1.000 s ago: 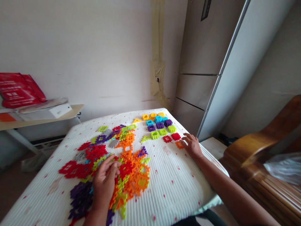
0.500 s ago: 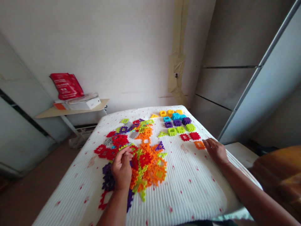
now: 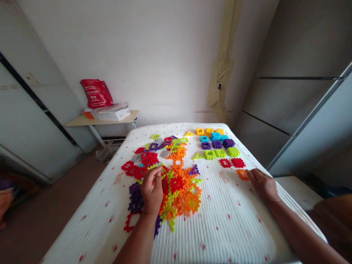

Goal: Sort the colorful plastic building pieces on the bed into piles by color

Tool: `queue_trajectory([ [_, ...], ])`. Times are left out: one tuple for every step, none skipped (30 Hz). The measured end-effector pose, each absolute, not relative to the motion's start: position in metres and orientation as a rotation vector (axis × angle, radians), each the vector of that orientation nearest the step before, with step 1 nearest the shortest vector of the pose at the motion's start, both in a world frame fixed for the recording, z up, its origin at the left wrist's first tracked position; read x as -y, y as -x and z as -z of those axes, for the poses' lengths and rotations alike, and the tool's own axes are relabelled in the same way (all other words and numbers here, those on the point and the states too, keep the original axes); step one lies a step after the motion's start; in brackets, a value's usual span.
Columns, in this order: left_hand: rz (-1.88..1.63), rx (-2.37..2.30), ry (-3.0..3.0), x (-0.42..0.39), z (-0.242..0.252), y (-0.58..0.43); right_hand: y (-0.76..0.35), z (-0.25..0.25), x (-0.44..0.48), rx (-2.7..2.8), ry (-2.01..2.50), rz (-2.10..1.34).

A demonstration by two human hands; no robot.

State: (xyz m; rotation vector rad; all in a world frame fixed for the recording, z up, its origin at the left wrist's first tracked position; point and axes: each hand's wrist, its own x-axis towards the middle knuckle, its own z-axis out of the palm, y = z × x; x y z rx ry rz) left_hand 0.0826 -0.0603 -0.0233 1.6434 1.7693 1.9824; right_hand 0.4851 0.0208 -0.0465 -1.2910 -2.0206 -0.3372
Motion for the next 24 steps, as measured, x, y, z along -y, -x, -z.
queue_trajectory([
  [-1.985, -1.768, -1.646, 0.060, 0.023, -0.083, -0.485, 0.047, -0.021, 2.017, 1.298, 0.336],
  [-1.988, -1.766, -1.646, 0.060, 0.023, -0.083, -0.485, 0.047, -0.021, 2.015, 1.306, 0.331],
  [-1.991, -1.764, -1.638, 0.060, 0.024, -0.083, -0.485, 0.047, -0.021, 2.012, 1.312, 0.327],
  [-1.993, -1.762, -1.624, 0.059, 0.024, -0.082, -0.485, 0.048, -0.021, 2.011, 1.314, 0.323],
  [-1.992, -1.757, -1.608, 0.059, 0.025, -0.082, -0.485, 0.048, -0.020, 2.012, 1.312, 0.320],
  [-1.990, -1.751, -1.591, 0.059, 0.026, -0.082, -0.485, 0.048, -0.020, 2.014, 1.308, 0.317],
  [-1.986, -1.744, -1.574, 0.058, 0.027, -0.081, -0.485, 0.048, -0.020, 2.016, 1.304, 0.315],
  [-1.983, -1.737, -1.557, 0.058, 0.028, -0.081, -0.485, 0.048, -0.020, 2.016, 1.302, 0.314],
  [-1.980, -1.730, -1.540, 0.058, 0.029, -0.081, -0.485, 0.048, -0.020, 2.017, 1.302, 0.312],
  [-1.978, -1.726, -1.521, 0.058, 0.029, -0.080, -0.485, 0.048, -0.020, 2.017, 1.303, 0.309],
  [-1.977, -1.725, -1.500, 0.058, 0.029, -0.080, -0.485, 0.048, -0.020, 2.016, 1.304, 0.304],
  [-1.981, -1.724, -1.477, 0.058, 0.029, -0.080, -0.485, 0.048, -0.020, 2.016, 1.304, 0.297],
  [-1.987, -1.722, -1.453, 0.058, 0.028, -0.080, -0.485, 0.048, -0.021, 2.018, 1.301, 0.287],
  [-1.994, -1.718, -1.428, 0.058, 0.027, -0.081, -0.485, 0.048, -0.021, 2.020, 1.298, 0.277],
  [-2.001, -1.713, -1.403, 0.058, 0.026, -0.081, -0.485, 0.048, -0.021, 2.023, 1.297, 0.268],
  [-2.007, -1.706, -1.376, 0.058, 0.025, -0.081, -0.485, 0.049, -0.021, 2.025, 1.297, 0.261],
  [-2.012, -1.695, -1.348, 0.059, 0.024, -0.082, -0.485, 0.049, -0.022, 2.027, 1.299, 0.257],
  [-2.015, -1.685, -1.319, 0.059, 0.022, -0.082, -0.484, 0.049, -0.022, 2.029, 1.300, 0.253],
  [-2.017, -1.674, -1.290, 0.059, 0.021, -0.082, -0.484, 0.049, -0.022, 2.029, 1.302, 0.251],
  [-2.022, -1.665, -1.263, 0.060, 0.020, -0.083, -0.483, 0.048, -0.022, 2.029, 1.305, 0.250],
  [-2.030, -1.657, -1.235, 0.060, 0.019, -0.083, -0.483, 0.048, -0.022, 2.029, 1.305, 0.247],
  [-2.041, -1.648, -1.207, 0.060, 0.018, -0.083, -0.482, 0.048, -0.023, 2.031, 1.305, 0.244],
  [-2.051, -1.639, -1.178, 0.061, 0.016, -0.084, -0.481, 0.048, -0.023, 2.035, 1.306, 0.240],
  [-2.061, -1.624, -1.148, 0.062, 0.014, -0.084, -0.481, 0.048, -0.023, 2.040, 1.308, 0.237],
])
